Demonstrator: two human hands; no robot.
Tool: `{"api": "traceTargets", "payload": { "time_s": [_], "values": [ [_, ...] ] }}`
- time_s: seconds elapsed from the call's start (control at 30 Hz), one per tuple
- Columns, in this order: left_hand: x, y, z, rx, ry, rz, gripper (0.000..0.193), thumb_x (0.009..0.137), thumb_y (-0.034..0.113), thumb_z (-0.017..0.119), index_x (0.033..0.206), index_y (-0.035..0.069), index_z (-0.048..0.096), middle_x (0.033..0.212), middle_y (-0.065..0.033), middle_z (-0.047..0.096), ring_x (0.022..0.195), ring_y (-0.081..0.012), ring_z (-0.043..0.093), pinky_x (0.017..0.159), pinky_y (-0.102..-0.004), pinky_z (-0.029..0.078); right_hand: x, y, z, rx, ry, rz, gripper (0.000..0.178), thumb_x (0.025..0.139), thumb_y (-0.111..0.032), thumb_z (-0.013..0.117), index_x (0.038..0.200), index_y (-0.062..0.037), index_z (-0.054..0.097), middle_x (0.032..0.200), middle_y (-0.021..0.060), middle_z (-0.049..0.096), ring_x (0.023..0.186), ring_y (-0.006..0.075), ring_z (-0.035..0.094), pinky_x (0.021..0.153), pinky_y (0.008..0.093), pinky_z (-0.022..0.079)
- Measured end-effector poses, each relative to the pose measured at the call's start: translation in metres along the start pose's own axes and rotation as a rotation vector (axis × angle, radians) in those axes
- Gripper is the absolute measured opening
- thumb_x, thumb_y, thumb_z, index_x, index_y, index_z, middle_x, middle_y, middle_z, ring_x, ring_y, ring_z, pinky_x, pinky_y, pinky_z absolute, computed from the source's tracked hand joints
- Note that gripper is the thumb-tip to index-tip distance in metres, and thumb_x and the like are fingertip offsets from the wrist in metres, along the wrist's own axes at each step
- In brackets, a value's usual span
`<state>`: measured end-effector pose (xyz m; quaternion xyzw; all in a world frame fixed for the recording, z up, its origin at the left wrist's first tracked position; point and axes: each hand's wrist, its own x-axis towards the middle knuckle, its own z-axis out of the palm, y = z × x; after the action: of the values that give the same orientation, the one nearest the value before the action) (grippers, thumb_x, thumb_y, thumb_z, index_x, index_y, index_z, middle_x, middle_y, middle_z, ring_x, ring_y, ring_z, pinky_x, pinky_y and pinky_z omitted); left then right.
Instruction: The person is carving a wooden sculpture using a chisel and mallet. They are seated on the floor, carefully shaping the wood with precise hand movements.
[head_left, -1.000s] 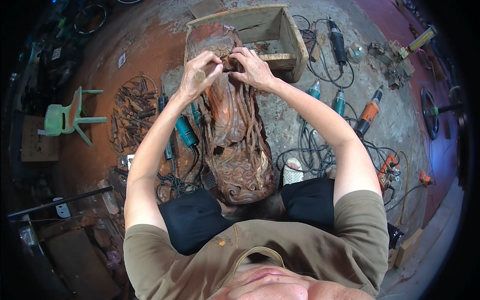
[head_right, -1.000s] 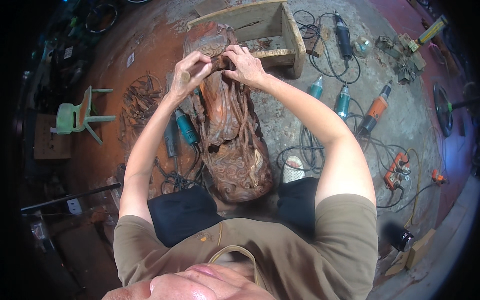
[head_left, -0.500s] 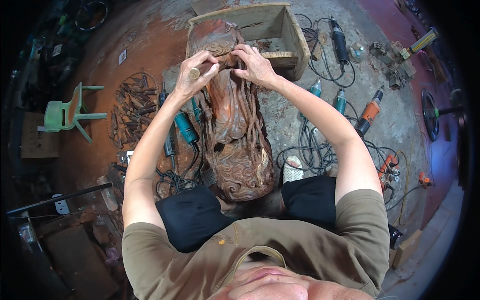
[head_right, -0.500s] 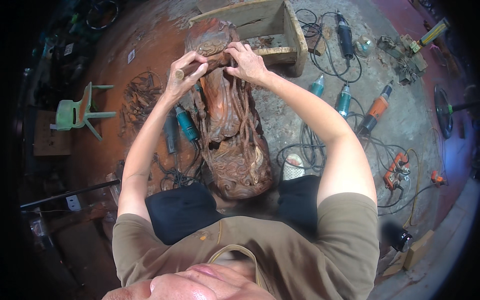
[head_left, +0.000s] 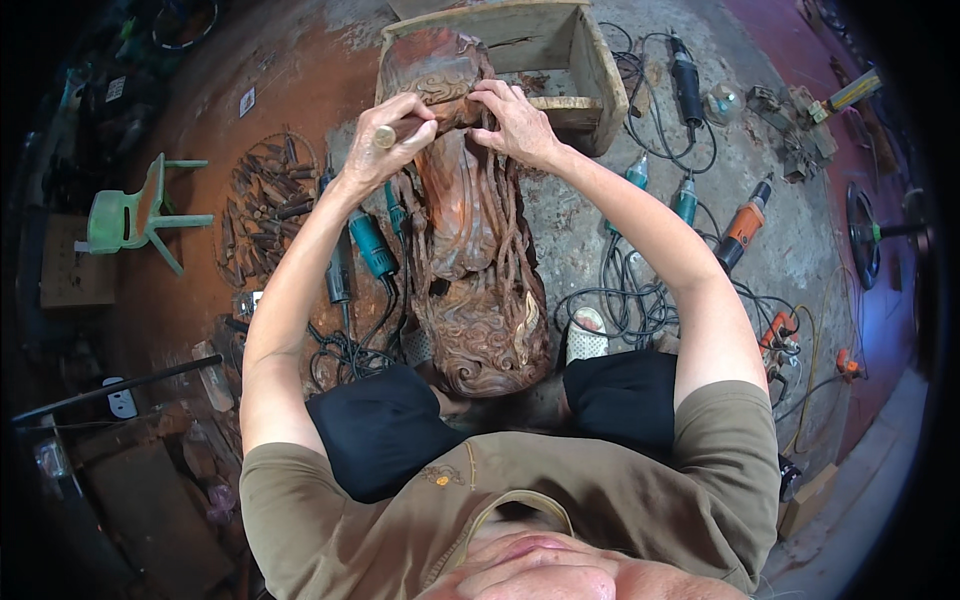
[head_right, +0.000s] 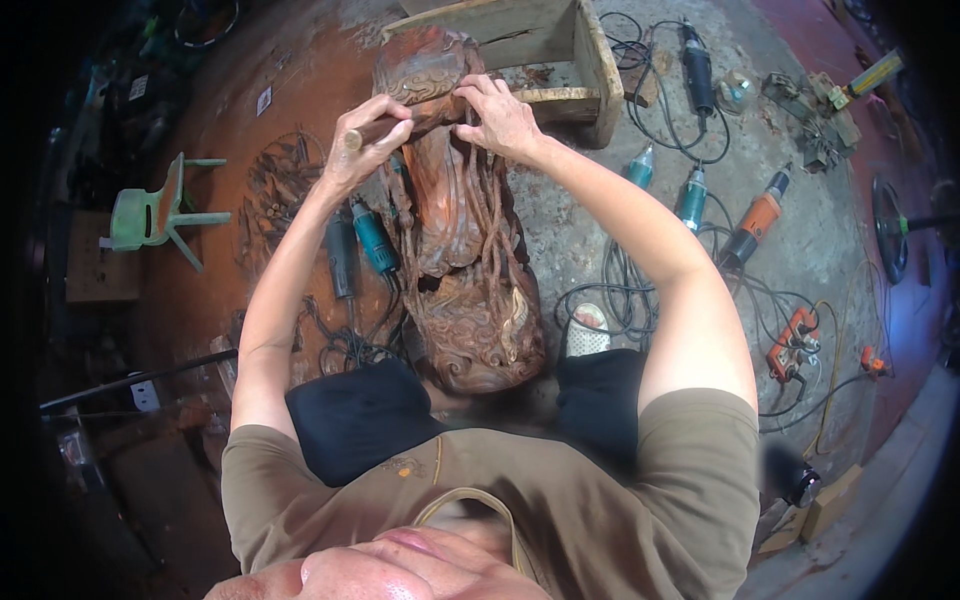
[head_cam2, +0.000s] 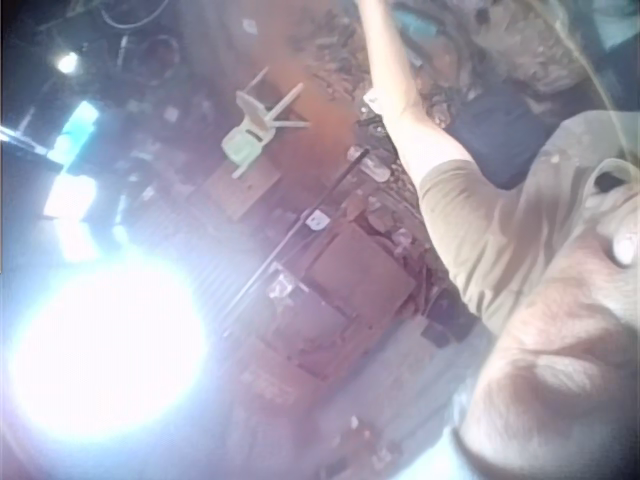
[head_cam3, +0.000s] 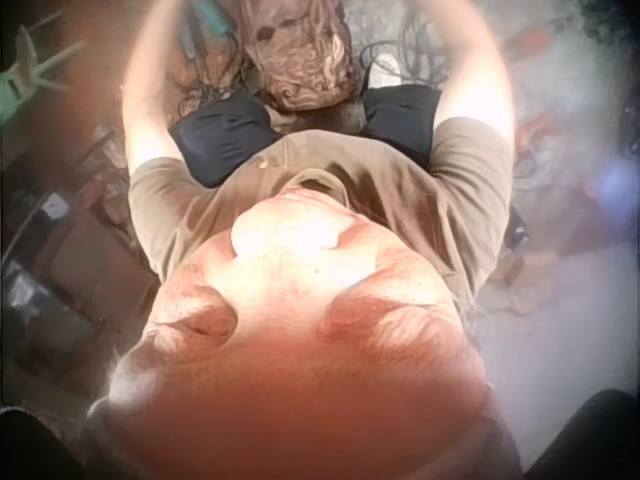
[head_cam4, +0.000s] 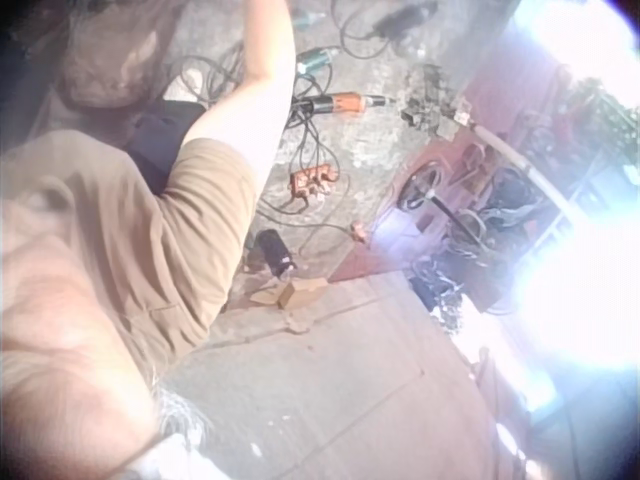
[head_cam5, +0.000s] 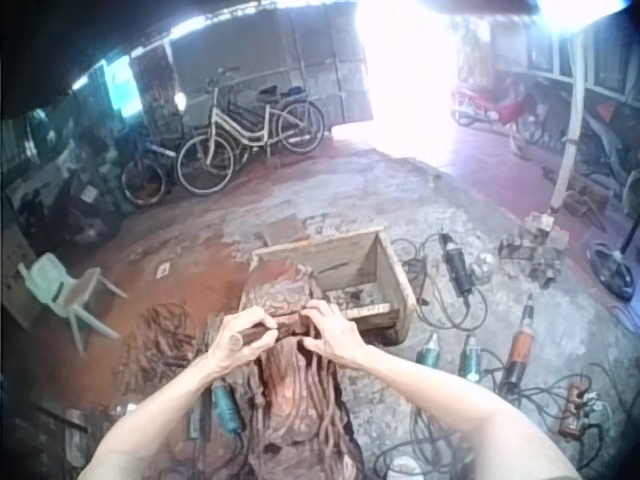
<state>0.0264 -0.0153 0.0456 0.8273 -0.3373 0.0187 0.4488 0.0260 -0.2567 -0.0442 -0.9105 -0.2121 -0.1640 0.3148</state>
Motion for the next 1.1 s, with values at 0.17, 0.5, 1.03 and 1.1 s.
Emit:
{"api": "traceTargets", "payload": {
  "time_s": [0.17,0.5,1.03,1.1],
  "values": [
    [0.001,0.016,-0.015,-0.033,0.038,-0.207,0.012,0.093,0.014,0.071,0.092,0.002,0.068,0.089,-0.0024,0.071,0.085,-0.0104,0.066,0.076,-0.0288,0.054,0.001,0.003,0.003,0.009,0.013,-0.017,0.057,0.081,-0.031,0.077,0.13,-0.0082,0.058,0.139,0.0071,0.05,0.127,0.0316,0.05,0.099,0.0471,0.052],
    [-0.003,0.012,-0.008,0.021,0.073,-0.185,0.015,0.093,0.015,0.073,0.089,0.002,0.068,0.082,0.0005,0.07,0.081,-0.007,0.064,0.073,-0.0259,0.051,0.0,0.002,0.002,0.005,0.001,-0.011,0.057,0.082,-0.031,0.076,0.13,-0.0085,0.057,0.139,0.0073,0.05,0.127,0.0313,0.049,0.1,0.0464,0.051],
    [0.014,0.008,-0.002,0.026,0.119,-0.203,0.017,0.096,0.016,0.069,0.086,0.003,0.065,0.074,0.0023,0.067,0.07,-0.004,0.057,0.065,-0.0235,0.045,0.002,-0.004,-0.003,0.043,-0.006,0.009,0.055,0.08,-0.03,0.078,0.126,-0.0074,0.059,0.13,0.0079,0.051,0.123,0.0328,0.049,0.099,0.0465,0.05],
    [0.018,0.003,0.002,0.043,0.153,-0.11,0.017,0.096,0.015,0.069,0.086,0.002,0.064,0.075,0.002,0.066,0.07,-0.0047,0.056,0.066,-0.0244,0.045,0.003,-0.007,-0.003,0.052,0.004,-0.004,0.055,0.08,-0.03,0.079,0.126,-0.0071,0.059,0.131,0.0079,0.051,0.124,0.0331,0.049,0.099,0.0464,0.05]
  ]
}}
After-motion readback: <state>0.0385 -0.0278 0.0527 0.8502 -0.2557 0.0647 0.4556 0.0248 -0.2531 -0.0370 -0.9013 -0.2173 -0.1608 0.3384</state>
